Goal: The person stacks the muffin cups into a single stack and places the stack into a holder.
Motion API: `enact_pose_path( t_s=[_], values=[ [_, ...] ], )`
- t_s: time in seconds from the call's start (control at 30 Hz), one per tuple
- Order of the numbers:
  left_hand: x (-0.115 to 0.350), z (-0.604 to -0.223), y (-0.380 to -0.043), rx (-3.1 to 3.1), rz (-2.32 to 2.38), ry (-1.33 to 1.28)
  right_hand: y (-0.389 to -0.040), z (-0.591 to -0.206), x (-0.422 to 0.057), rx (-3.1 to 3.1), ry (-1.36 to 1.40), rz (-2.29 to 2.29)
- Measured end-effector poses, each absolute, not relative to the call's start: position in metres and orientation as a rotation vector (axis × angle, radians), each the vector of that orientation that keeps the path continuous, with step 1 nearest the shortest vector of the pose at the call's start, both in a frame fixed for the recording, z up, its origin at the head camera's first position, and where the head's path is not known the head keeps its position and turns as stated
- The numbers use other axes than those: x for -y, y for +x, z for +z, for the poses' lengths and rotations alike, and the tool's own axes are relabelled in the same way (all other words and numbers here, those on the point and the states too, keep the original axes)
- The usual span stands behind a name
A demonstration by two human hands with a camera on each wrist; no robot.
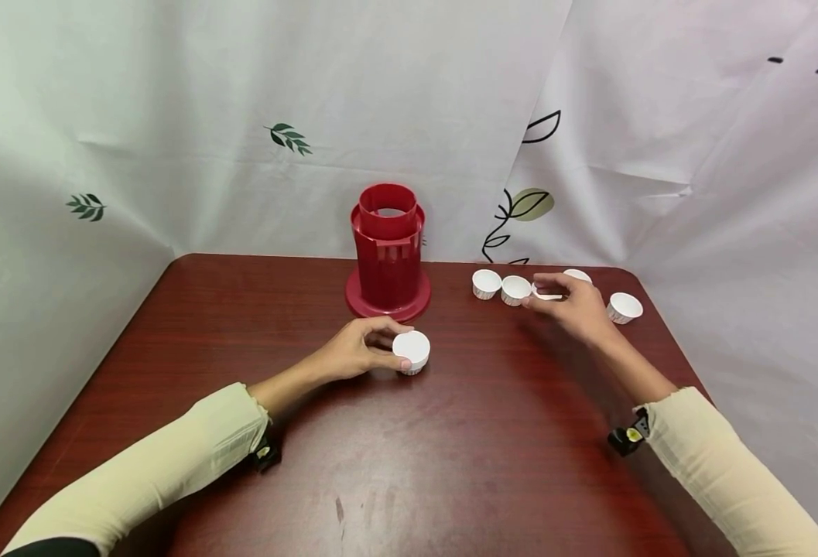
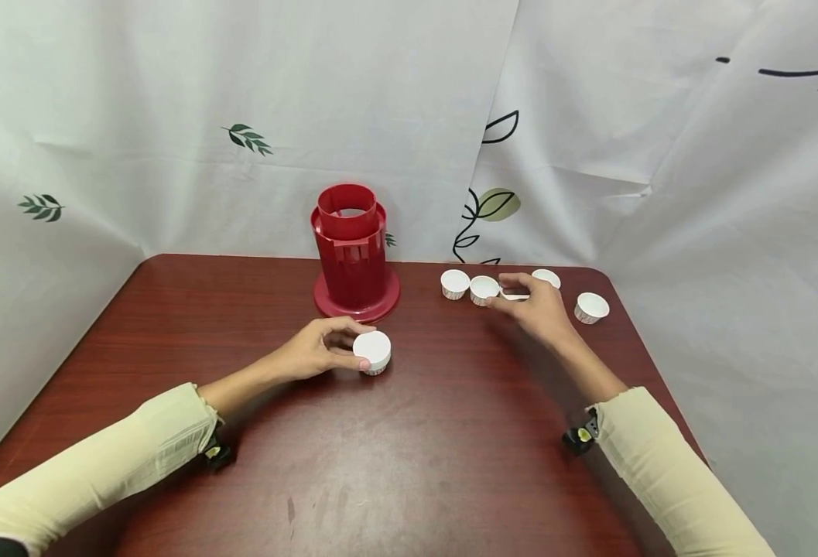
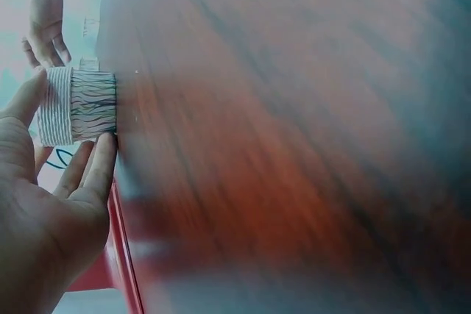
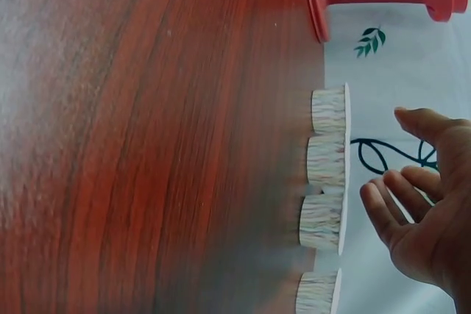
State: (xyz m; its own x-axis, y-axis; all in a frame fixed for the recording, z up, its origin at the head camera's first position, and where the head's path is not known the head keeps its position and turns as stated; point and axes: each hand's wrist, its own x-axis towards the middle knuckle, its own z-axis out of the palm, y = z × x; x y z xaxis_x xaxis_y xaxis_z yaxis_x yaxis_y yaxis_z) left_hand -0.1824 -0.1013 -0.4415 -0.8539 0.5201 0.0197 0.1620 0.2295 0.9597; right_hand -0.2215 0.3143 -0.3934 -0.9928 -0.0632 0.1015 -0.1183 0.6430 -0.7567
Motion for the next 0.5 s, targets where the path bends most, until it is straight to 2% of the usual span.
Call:
enact_pose_path(
  t_s=[0.5],
  values=[
    [0.102,-0.439,-0.184,-2.229,1.597,0.65,-0.228,-0.391,-0.33,2.862,-0.012,1.098]
  ],
)
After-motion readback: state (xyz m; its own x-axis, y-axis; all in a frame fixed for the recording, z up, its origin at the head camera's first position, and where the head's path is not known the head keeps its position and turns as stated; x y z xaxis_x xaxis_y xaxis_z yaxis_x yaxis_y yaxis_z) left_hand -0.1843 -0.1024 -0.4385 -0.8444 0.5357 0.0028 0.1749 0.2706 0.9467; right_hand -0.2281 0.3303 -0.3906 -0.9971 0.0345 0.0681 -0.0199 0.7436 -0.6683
